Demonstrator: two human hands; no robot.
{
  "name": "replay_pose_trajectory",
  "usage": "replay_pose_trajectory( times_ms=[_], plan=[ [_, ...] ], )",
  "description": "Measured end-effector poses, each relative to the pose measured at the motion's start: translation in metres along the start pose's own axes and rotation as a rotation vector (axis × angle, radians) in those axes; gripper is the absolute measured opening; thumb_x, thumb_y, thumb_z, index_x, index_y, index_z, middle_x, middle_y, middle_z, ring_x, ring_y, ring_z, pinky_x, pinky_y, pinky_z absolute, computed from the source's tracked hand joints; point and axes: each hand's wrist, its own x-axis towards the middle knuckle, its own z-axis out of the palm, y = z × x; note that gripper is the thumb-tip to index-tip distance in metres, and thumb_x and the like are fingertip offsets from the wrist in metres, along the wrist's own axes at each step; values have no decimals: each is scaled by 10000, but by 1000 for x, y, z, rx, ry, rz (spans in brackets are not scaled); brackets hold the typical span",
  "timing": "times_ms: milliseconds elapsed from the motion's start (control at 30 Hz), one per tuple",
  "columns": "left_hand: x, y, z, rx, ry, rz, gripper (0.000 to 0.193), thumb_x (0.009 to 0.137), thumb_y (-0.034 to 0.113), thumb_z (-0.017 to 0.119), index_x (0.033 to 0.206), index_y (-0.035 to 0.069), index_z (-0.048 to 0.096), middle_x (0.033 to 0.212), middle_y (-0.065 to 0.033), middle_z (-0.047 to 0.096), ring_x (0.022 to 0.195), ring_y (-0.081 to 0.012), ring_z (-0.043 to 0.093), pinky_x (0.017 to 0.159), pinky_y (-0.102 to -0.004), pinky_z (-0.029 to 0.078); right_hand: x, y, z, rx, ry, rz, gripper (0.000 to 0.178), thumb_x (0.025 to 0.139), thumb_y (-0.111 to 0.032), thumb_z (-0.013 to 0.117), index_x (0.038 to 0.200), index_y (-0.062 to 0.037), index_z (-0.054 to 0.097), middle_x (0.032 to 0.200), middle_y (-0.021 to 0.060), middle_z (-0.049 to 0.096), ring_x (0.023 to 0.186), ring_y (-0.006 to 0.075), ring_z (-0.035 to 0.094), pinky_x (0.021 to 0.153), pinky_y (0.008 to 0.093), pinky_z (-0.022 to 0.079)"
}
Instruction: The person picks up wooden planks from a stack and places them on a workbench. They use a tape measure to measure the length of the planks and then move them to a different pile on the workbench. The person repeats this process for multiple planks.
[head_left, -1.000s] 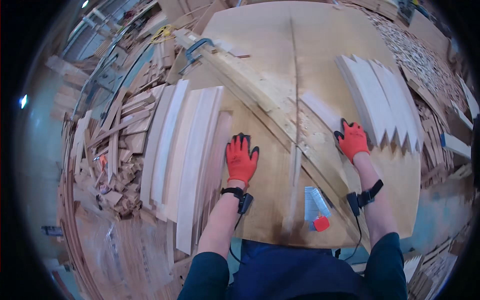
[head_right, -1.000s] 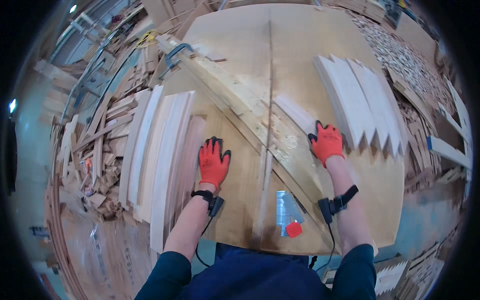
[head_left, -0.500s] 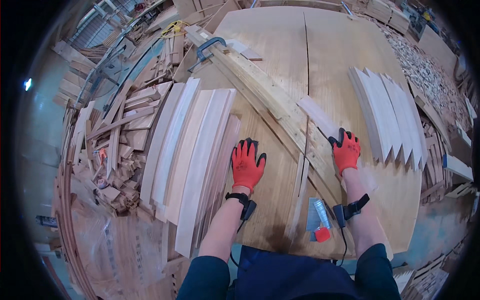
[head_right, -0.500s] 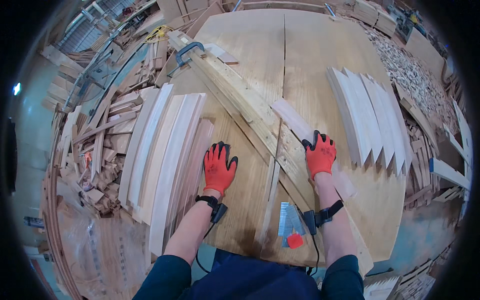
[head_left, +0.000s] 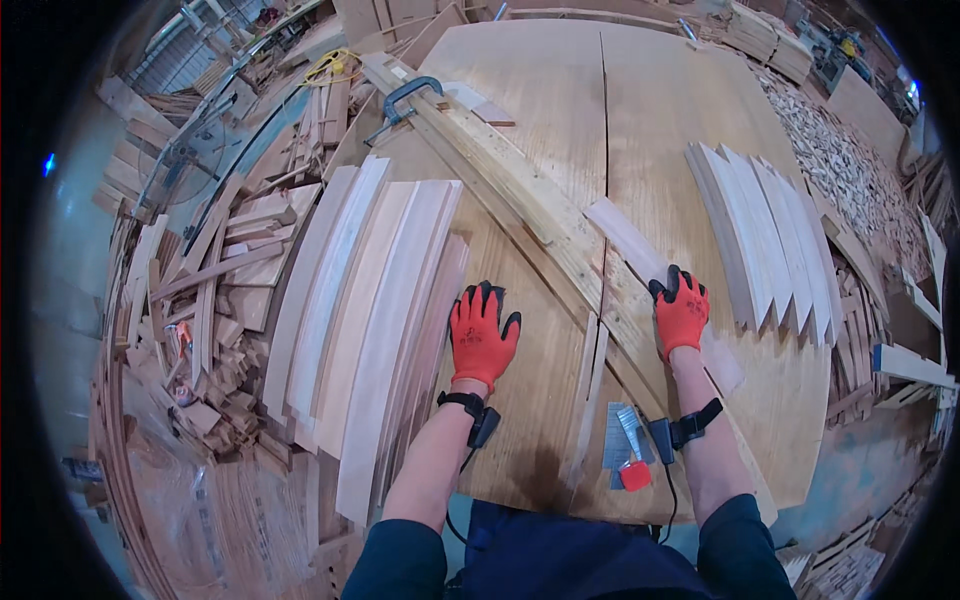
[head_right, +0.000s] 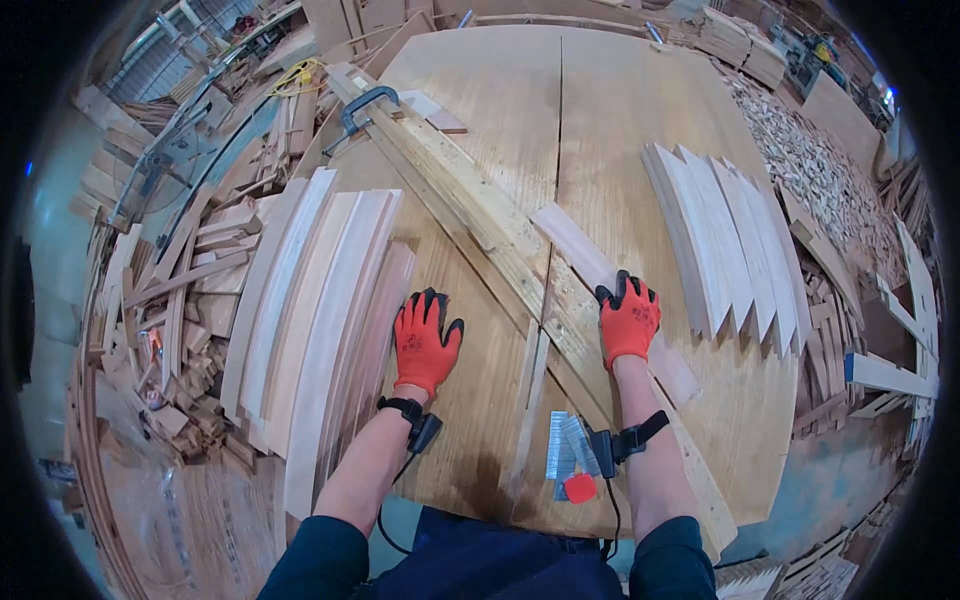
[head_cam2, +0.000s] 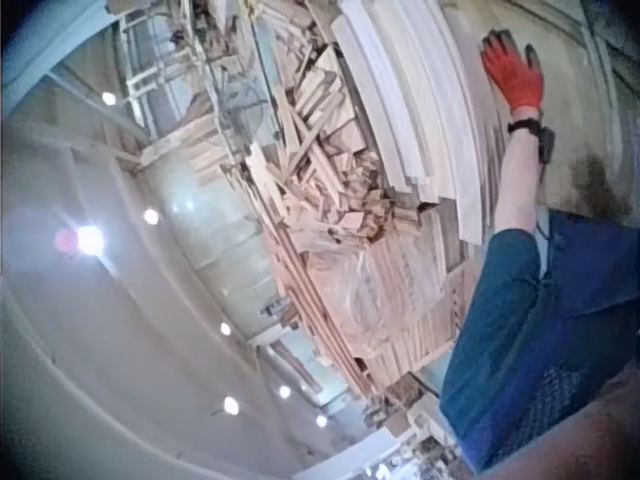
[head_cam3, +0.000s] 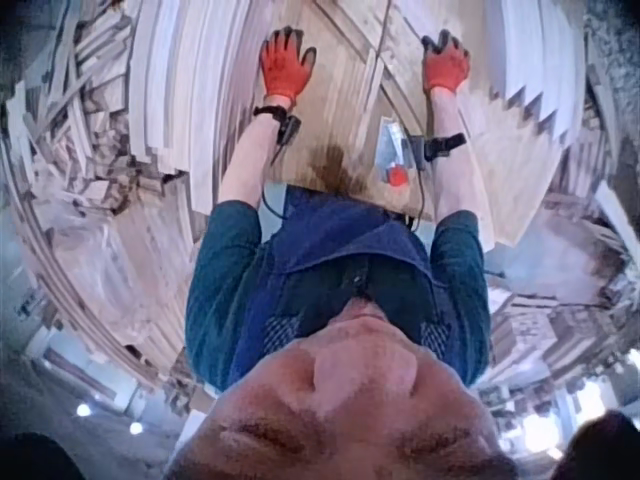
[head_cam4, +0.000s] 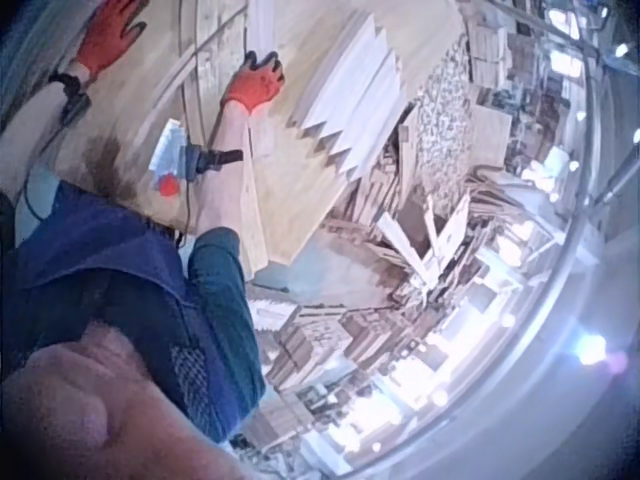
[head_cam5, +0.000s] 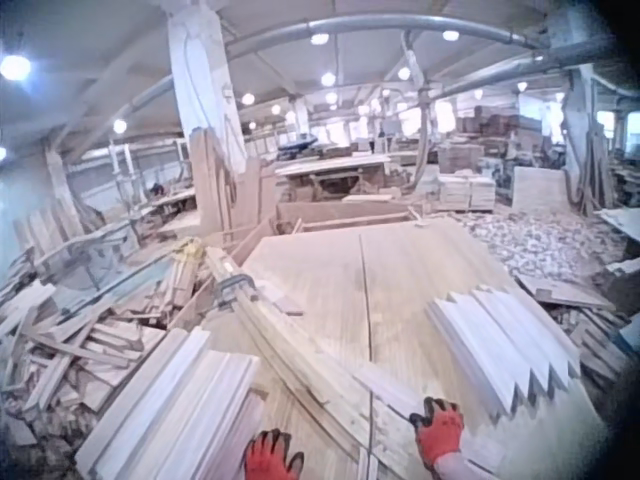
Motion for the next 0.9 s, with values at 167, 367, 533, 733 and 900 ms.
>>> replay_pose_trajectory(
  times_ms=[167,367,533,733,900],
  plan=[
    [14,-4,4,-9,-19,10,658,889,400,623,1399,3,498,1510,-194,425,1419,-384,332,1193,-497,204,7,-12,-7,12,-63,13,478,844,-304,715,1269,-94,655,1291,112,603,1195,352,525,1023,450,434],
    [82,0,24,8,-28,-9,673,895,419,608,1407,-2,492,1519,-195,417,1418,-388,331,1193,-502,203,82,-20,20,-31,-100,21,488,860,-333,703,1294,-118,649,1286,116,606,1204,354,528,1036,449,430],
    [180,13,56,38,-9,-16,659,918,447,570,1415,21,495,1521,-199,420,1419,-386,338,1190,-510,208,193,-28,48,-28,-117,37,488,863,-326,703,1307,-133,642,1293,122,605,1233,368,527,1067,452,415],
    [269,25,79,14,-23,-36,649,919,411,578,1416,3,488,1519,-209,418,1415,-397,341,1197,-506,202,288,-35,77,-47,-147,53,482,868,-306,704,1306,-119,636,1314,140,593,1246,375,521,1089,456,397],
    [325,30,104,15,45,3,613,927,440,573,1382,35,509,1475,-201,462,1390,-399,373,1174,-537,244,343,-22,106,-80,-138,10,493,869,-305,700,1298,-78,616,1347,178,556,1281,381,487,1112,459,379]
  ],
)
